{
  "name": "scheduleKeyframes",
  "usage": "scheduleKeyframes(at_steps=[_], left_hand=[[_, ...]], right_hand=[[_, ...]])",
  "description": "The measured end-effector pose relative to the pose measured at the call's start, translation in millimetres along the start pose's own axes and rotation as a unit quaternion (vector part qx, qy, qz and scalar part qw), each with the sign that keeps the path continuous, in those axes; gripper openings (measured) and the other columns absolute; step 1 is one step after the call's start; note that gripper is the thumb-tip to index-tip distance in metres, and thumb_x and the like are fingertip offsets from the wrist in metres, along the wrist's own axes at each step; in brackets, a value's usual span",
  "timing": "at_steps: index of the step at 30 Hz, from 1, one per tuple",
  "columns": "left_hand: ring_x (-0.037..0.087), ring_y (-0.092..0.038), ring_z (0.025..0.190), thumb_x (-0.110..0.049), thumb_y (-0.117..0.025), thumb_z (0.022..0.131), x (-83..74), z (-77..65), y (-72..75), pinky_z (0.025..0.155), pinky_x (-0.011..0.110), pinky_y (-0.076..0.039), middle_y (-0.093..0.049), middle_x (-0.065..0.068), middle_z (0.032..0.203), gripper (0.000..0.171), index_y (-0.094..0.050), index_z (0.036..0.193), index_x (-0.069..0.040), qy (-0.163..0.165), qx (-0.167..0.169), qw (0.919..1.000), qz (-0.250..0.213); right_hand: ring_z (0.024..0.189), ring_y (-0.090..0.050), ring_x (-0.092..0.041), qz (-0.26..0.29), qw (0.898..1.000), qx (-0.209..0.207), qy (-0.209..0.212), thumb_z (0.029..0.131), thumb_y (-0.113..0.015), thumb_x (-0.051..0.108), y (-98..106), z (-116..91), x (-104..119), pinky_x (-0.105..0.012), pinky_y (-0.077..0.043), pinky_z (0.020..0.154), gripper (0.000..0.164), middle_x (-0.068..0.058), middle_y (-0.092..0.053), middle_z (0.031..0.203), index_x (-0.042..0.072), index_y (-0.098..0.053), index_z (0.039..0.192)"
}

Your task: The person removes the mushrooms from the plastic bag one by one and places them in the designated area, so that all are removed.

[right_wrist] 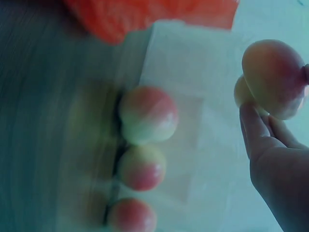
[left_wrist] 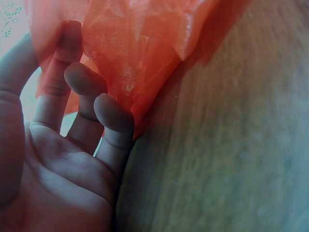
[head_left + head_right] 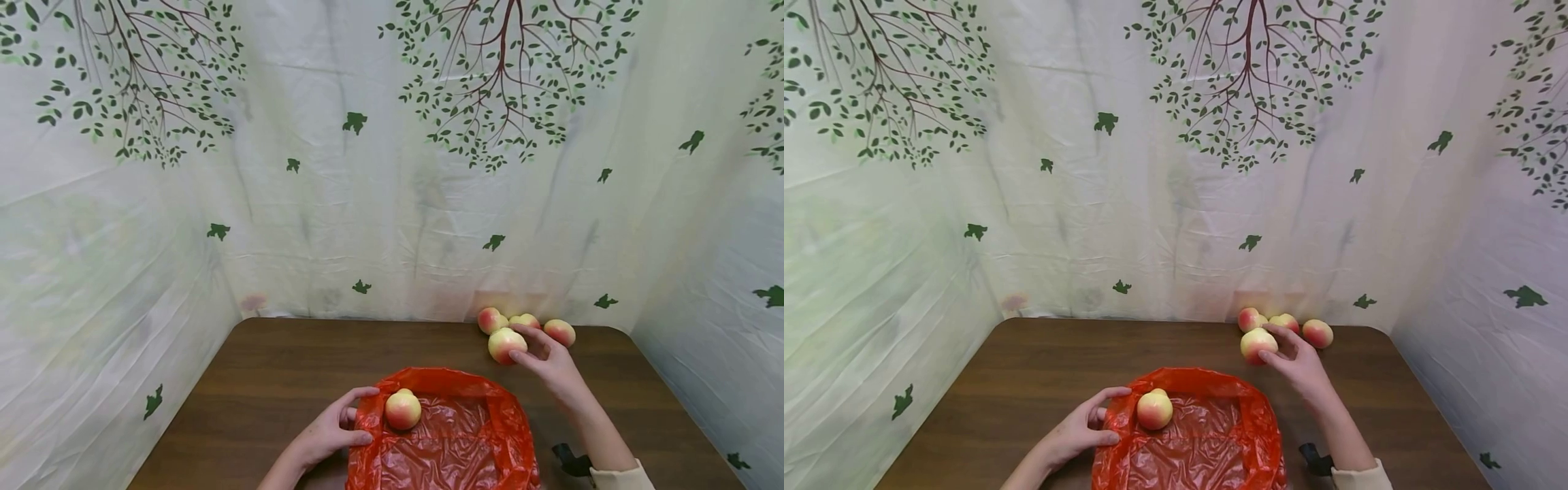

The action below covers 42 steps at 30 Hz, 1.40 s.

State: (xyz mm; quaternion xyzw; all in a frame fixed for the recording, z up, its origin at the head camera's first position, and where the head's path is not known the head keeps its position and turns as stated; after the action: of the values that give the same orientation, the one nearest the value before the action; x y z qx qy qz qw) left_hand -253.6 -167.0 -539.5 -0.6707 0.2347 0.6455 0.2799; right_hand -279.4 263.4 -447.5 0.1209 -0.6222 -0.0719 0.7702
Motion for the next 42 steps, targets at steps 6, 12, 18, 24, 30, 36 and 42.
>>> scheduleKeyframes(at_steps=[6, 12, 18, 24, 30, 36, 42], left_hand=[[0.014, -0.077, 0.102, -0.007, -0.069, 0.102, 0.7, 0.7, 0.2, 0.082, 0.029, -0.063, -0.08, 0.003, 0.113, 0.072, -0.03, 0.162, -0.003, -0.001, 0.003, 1.0, -0.004], [0.014, -0.077, 0.101, -0.006, -0.07, 0.102, 1.1, 0.8, 0.2, 0.082, 0.029, -0.063, -0.08, 0.003, 0.112, 0.072, -0.03, 0.162, -0.002, -0.006, 0.001, 1.0, -0.006], [0.013, -0.077, 0.101, -0.006, -0.07, 0.101, 0.7, 0.6, -1.0, 0.082, 0.029, -0.063, -0.079, 0.002, 0.111, 0.073, -0.031, 0.162, -0.003, 0.0, -0.004, 1.0, -0.004], [0.013, -0.077, 0.099, -0.007, -0.071, 0.1, -0.6, 0.2, -0.7, 0.081, 0.029, -0.063, -0.079, 0.005, 0.112, 0.071, -0.033, 0.161, -0.004, 0.001, -0.01, 0.9999, 0.009], [0.013, -0.077, 0.1, -0.006, -0.071, 0.101, -0.5, -0.9, 0.5, 0.082, 0.029, -0.063, -0.079, 0.005, 0.113, 0.071, -0.033, 0.161, -0.004, 0.001, -0.012, 0.9999, 0.009], [0.013, -0.077, 0.1, -0.006, -0.071, 0.101, -0.3, -2.6, 0.4, 0.082, 0.029, -0.063, -0.08, 0.004, 0.113, 0.072, -0.032, 0.161, -0.003, -0.001, -0.008, 1.0, 0.002], [0.013, -0.078, 0.099, -0.006, -0.072, 0.1, 0.2, -3.6, 0.2, 0.081, 0.029, -0.063, -0.08, 0.001, 0.11, 0.073, -0.032, 0.161, -0.002, -0.004, -0.005, 1.0, 0.0]], right_hand=[[0.116, -0.054, 0.018, -0.009, 0.999, -0.026, -0.018, 0.105, -0.069, 0.023, 18.0, 4.1, -17.7, -0.009, -0.051, 0.093, 0.061, -0.017, -0.052, 0.154, -0.004, -0.047, 0.155], [0.116, -0.047, 0.021, -0.02, 0.999, -0.029, -0.04, 0.107, -0.066, 0.028, 30.8, 7.9, -36.8, -0.005, -0.047, 0.094, 0.066, -0.025, -0.043, 0.162, -0.003, -0.042, 0.159], [0.11, -0.046, 0.02, -0.05, 0.996, -0.033, -0.065, 0.106, -0.067, 0.029, 39.7, 11.8, -53.0, -0.006, -0.046, 0.091, 0.065, -0.026, -0.044, 0.161, -0.005, -0.043, 0.156], [0.112, -0.05, 0.012, -0.073, 0.994, -0.025, -0.077, 0.106, -0.067, 0.03, 44.9, 16.9, -64.6, -0.007, -0.047, 0.089, 0.066, -0.028, -0.045, 0.16, -0.006, -0.043, 0.156], [0.138, -0.05, -0.033, -0.109, 0.99, -0.013, -0.093, 0.106, -0.067, 0.032, 47.2, 24.2, -72.3, -0.018, -0.049, 0.099, 0.066, -0.029, -0.045, 0.159, -0.006, -0.044, 0.155], [0.145, -0.043, -0.049, -0.121, 0.987, 0.005, -0.103, 0.107, -0.064, 0.029, 48.1, 27.6, -78.0, -0.061, -0.04, 0.12, 0.068, -0.034, -0.04, 0.16, -0.01, -0.038, 0.157], [0.145, -0.04, -0.05, -0.125, 0.986, 0.011, -0.107, 0.107, -0.065, 0.029, 48.1, 28.6, -78.8, -0.066, -0.035, 0.122, 0.071, -0.037, -0.038, 0.16, -0.012, -0.036, 0.157]])
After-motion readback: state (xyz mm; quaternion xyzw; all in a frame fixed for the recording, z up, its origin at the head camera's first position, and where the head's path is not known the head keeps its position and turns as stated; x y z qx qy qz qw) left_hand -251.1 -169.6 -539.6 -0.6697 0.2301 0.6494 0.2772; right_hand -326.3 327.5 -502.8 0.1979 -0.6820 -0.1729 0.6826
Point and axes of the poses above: each hand's wrist, its own z-axis towards the middle knuckle, its own y-axis out of the back of the hand, x = y × z, the point moved 3 cm from there along z, towards the middle knuckle
